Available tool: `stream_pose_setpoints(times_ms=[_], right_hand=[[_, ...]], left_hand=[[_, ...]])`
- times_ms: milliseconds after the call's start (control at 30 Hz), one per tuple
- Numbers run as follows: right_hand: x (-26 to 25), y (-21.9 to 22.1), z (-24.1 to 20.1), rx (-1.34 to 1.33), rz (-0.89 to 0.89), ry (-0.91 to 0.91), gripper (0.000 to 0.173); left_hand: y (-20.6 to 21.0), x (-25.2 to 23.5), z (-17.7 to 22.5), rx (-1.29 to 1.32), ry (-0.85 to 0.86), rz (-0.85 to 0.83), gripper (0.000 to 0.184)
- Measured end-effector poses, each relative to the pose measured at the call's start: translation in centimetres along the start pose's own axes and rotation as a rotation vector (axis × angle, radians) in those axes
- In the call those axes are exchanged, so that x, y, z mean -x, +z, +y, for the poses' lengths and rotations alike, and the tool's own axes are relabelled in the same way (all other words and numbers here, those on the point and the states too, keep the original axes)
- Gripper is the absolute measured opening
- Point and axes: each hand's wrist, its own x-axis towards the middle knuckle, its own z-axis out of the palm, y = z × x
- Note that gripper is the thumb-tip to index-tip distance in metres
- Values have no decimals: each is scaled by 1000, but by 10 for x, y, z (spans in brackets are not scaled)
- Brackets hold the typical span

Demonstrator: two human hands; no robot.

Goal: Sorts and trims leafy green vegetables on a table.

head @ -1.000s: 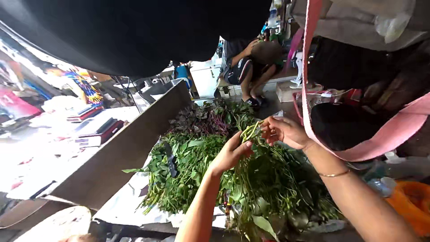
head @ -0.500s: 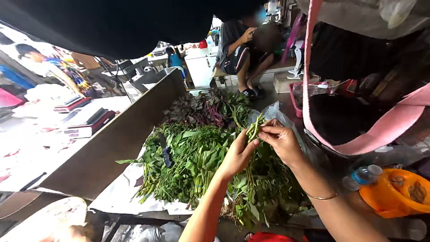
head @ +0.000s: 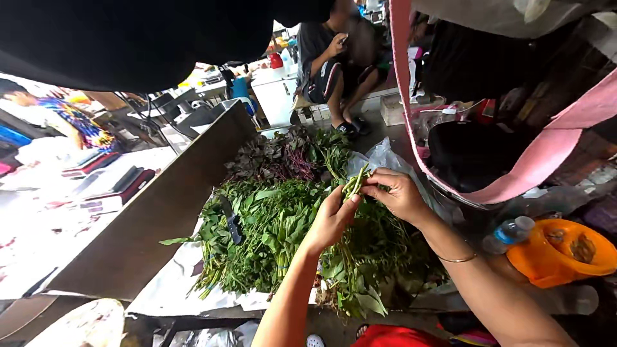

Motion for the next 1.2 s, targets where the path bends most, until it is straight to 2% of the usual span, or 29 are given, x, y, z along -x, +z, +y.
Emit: stream_pose_setpoints(times_ms=[133, 167, 233, 300, 367, 433, 600, 700, 767, 867, 1000, 1067, 1100, 1200], right_hand=[[0, 7, 5, 86, 47, -46, 15], [1, 9, 4, 51, 55, 10, 14], [1, 13, -4, -167, 74, 278, 19], [-1, 15, -16, -506, 124, 561, 36], [-5, 18, -28, -652, 172, 656, 38], [-8, 22, -34, -642, 226, 689, 30], [-7, 25, -27, -581, 283, 655, 26], [-5, 25, -26, -606, 318, 618, 21], [-7, 24, -26, -614, 300, 616, 25], [-15, 28, -24, -550, 258, 545, 41], [-23, 29, -18, -537, 244, 410, 31], [-28, 31, -18, -588, 255, 418, 30], [-29, 31, -15, -594, 268, 397, 32], [-10, 5, -1, -421, 220, 275, 49]], left_hand=[[-3, -4, 1, 51, -35, -17, 19], [-3, -4, 0, 34, -32, 0, 21], [-1, -5, -1, -106, -10, 78, 23], [3, -7, 1, -339, 10, 143, 25], [10, -10, 6, -508, -33, 136, 31], [16, -12, 6, -577, -68, 102, 34], [19, -12, -14, -480, 55, 36, 40], [18, -13, -22, -353, 39, 54, 36], [19, -14, -24, -347, 42, 67, 38], [16, -14, -19, -458, -15, 72, 42], [15, -14, -24, -441, -19, 105, 52], [14, -17, -30, -408, 36, 141, 43], [12, -19, -28, -439, 49, 154, 39], [-13, -23, -9, -523, 60, 177, 45]])
